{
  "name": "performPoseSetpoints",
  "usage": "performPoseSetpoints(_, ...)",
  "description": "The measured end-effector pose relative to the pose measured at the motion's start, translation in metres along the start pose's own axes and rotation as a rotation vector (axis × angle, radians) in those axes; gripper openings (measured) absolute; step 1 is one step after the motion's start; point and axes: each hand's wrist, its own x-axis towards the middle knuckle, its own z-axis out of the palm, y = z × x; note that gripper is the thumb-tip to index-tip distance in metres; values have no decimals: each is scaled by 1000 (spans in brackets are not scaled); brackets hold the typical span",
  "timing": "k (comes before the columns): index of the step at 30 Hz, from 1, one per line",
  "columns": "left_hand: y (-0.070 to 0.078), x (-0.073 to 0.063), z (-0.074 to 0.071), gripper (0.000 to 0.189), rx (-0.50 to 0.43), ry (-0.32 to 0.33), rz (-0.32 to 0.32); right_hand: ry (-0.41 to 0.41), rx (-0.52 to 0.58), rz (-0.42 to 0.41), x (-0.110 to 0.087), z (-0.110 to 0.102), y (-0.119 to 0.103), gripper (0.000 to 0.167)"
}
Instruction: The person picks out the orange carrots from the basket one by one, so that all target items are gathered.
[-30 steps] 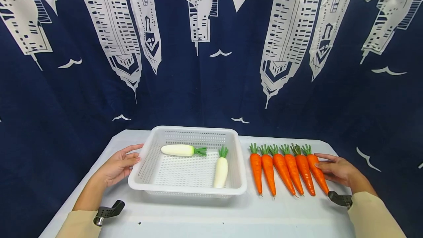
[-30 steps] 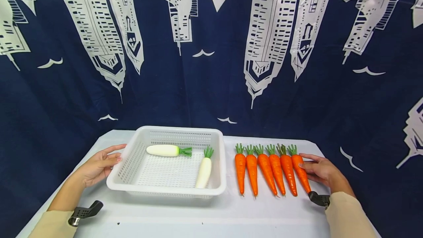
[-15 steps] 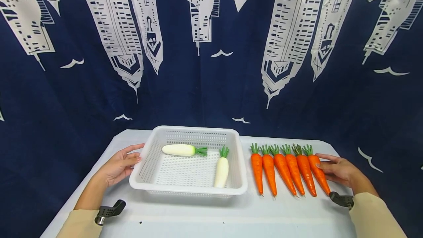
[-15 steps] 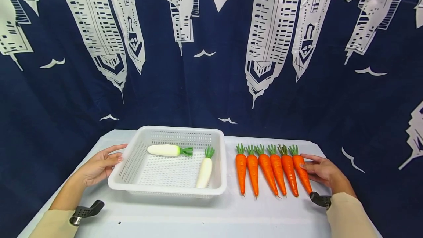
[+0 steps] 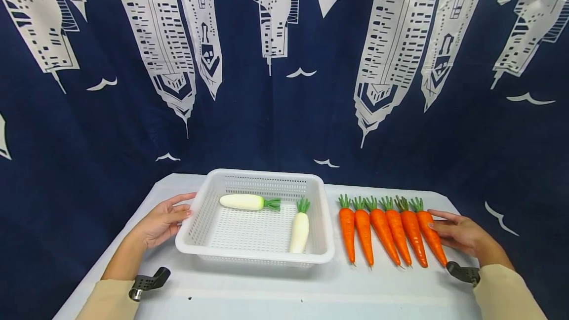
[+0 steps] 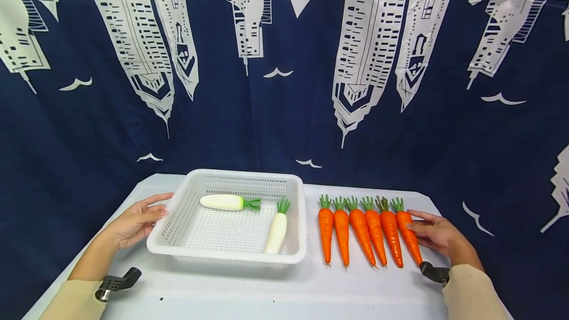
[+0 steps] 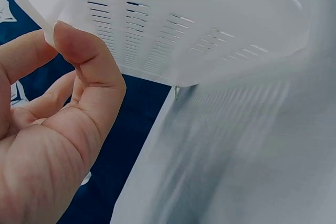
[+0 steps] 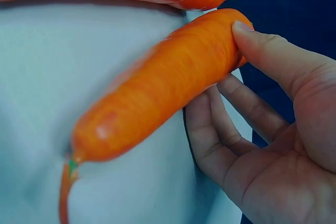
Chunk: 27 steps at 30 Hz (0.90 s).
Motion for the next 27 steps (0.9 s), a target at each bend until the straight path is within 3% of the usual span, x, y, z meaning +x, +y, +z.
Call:
performPoseSetpoints(5, -1, 0, -1, 59, 0, 4, -7, -20, 46, -2, 0, 0, 1, 44)
performPoseSetpoints(10, -1, 0, -1, 61, 6, 9, -2, -28, 76, 1, -1, 0, 0, 50)
performPoseSetpoints(19, -1, 0, 1, 63, 10, 20, 1, -2, 51, 28, -3, -1, -4, 45)
performPoseSetpoints(24, -2, 0, 0, 62, 9, 33, 0, 52, -45, 5, -3, 2, -7, 67)
performPoseSetpoints(27, -1, -1, 0, 64, 33, 40, 6, 137, -178, -37, -2, 10, -8, 78)
